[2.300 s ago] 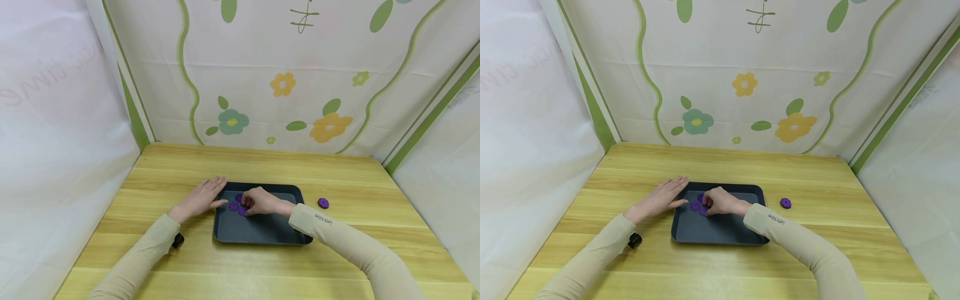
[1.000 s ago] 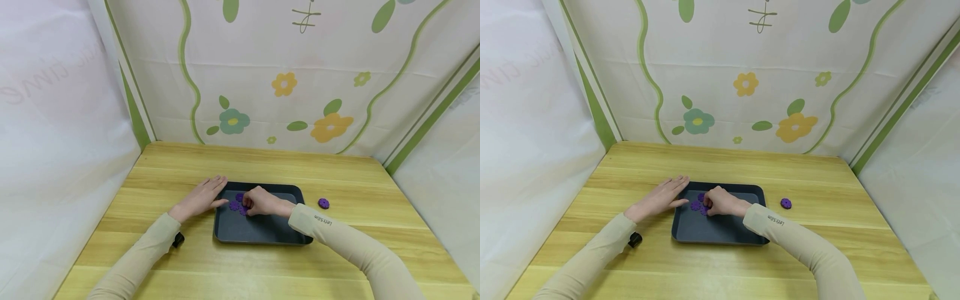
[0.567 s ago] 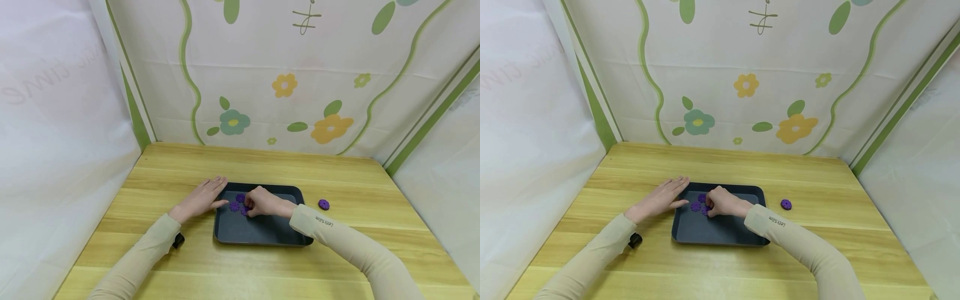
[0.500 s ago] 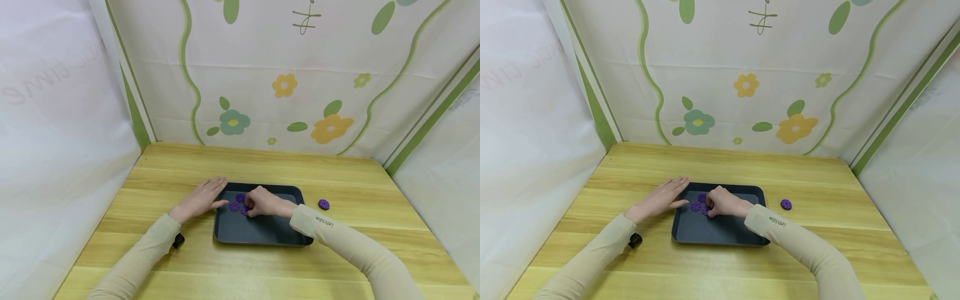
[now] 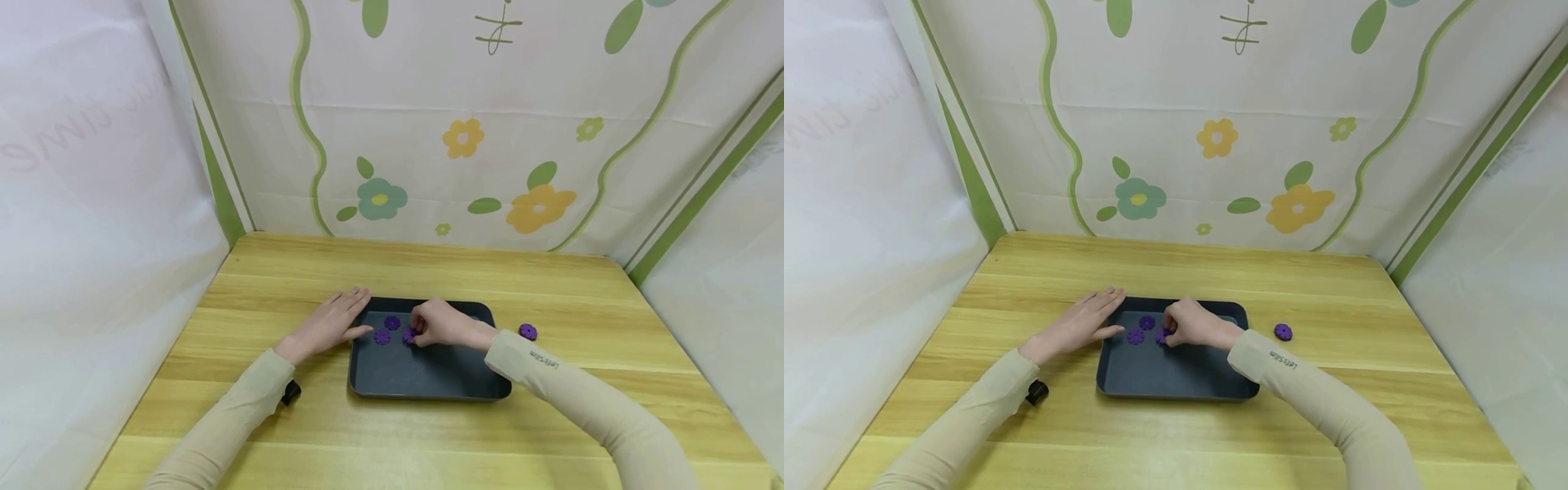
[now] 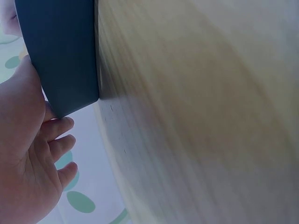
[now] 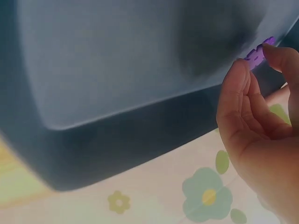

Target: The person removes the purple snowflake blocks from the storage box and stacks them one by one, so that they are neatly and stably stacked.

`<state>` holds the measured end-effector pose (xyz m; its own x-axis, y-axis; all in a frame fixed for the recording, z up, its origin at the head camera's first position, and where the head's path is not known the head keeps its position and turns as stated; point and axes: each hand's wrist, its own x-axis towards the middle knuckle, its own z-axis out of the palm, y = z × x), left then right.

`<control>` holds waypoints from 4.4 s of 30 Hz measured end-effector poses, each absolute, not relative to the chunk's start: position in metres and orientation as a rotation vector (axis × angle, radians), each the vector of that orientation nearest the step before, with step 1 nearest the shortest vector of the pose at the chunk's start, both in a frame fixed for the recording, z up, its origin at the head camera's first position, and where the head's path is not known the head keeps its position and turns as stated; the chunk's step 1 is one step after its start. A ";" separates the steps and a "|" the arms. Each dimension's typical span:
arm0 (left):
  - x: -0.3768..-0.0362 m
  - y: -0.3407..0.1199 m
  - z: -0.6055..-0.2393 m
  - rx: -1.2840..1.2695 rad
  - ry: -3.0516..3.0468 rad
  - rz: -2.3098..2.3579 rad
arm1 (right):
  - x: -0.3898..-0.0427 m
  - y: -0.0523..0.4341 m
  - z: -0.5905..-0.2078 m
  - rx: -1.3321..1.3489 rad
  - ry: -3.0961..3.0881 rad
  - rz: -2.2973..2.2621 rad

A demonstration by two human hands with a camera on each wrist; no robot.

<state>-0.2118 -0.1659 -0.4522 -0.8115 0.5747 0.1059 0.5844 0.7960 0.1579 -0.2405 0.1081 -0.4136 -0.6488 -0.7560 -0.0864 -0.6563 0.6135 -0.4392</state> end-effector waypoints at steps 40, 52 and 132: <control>-0.211 -0.164 -0.451 -0.943 -2.937 -0.285 | -0.256 0.224 -0.385 -0.812 2.806 -0.614; -0.212 -0.165 -0.454 -0.940 -2.933 -0.297 | -0.252 0.255 -0.386 -0.736 2.844 -0.611; -0.211 -0.164 -0.453 -0.955 -2.927 -0.288 | -0.240 0.318 -0.424 -0.542 2.904 -0.526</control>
